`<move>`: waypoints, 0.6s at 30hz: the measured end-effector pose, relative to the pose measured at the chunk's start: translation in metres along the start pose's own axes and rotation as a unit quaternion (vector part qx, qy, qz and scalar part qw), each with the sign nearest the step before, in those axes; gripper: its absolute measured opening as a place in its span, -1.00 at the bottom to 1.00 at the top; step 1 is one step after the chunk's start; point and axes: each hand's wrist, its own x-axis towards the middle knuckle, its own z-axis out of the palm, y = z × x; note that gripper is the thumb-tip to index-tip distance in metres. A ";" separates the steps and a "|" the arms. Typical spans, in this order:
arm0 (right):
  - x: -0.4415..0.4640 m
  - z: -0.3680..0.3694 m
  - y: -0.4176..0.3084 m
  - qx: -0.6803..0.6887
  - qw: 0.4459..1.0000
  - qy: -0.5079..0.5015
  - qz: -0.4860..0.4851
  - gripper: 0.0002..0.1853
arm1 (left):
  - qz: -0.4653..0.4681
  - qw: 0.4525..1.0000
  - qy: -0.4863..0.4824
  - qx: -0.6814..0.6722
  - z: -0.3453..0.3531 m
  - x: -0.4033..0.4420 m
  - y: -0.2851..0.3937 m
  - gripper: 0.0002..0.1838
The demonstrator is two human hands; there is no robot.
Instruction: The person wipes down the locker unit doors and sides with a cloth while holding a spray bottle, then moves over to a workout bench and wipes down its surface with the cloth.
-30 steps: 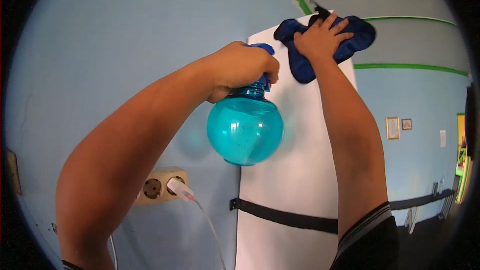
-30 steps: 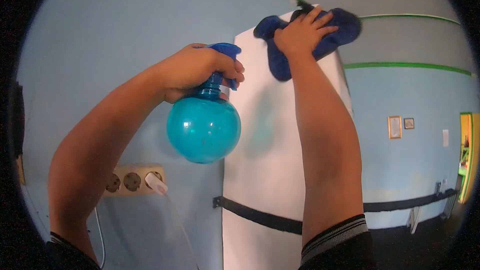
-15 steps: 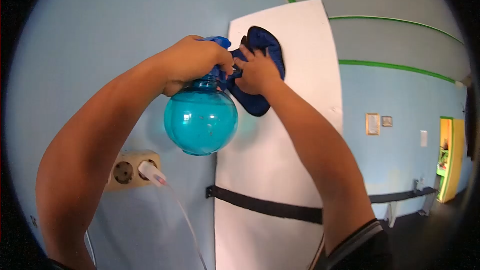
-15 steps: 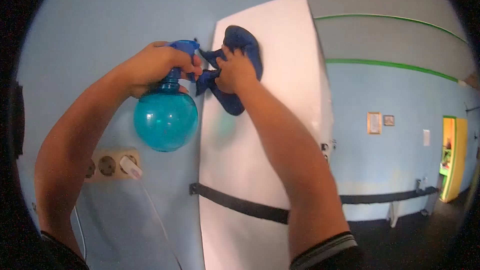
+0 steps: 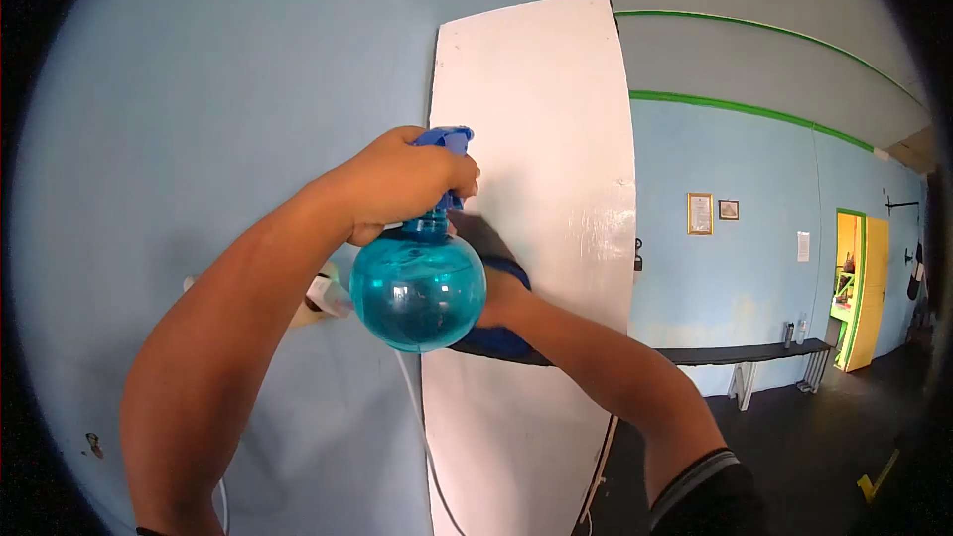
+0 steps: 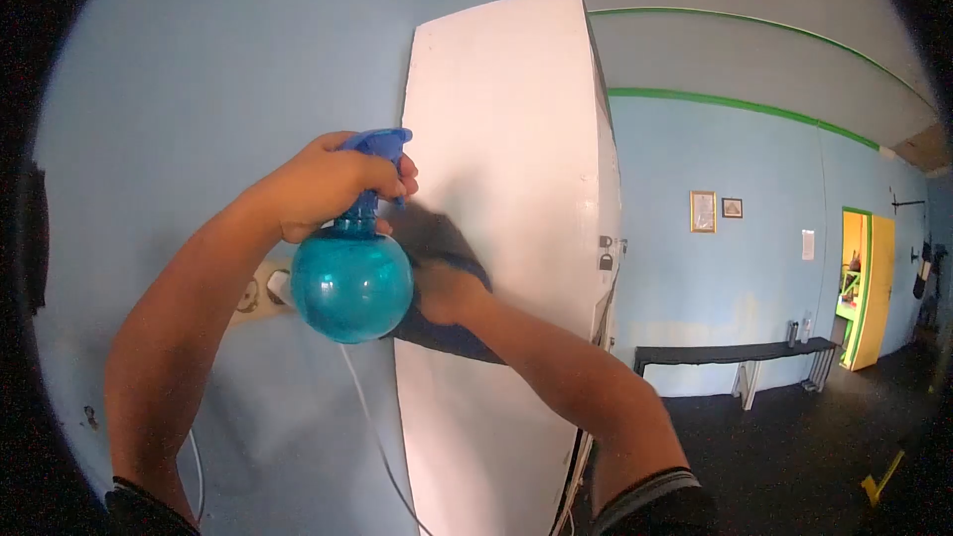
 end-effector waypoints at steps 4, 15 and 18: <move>-0.072 -0.067 -0.008 0.031 0.991 -0.062 0.116 -0.58 | -0.010 0.999 -0.019 0.033 -0.010 -0.021 0.005 -0.74; 0.016 -0.054 0.001 -0.213 0.944 0.236 0.091 -0.35 | -0.035 0.999 -0.025 0.021 0.006 -0.059 -0.011 -0.71; -0.002 0.010 -0.033 -0.032 0.997 0.063 -0.030 -0.46 | -0.046 0.996 -0.070 -0.009 0.019 -0.060 -0.029 -0.71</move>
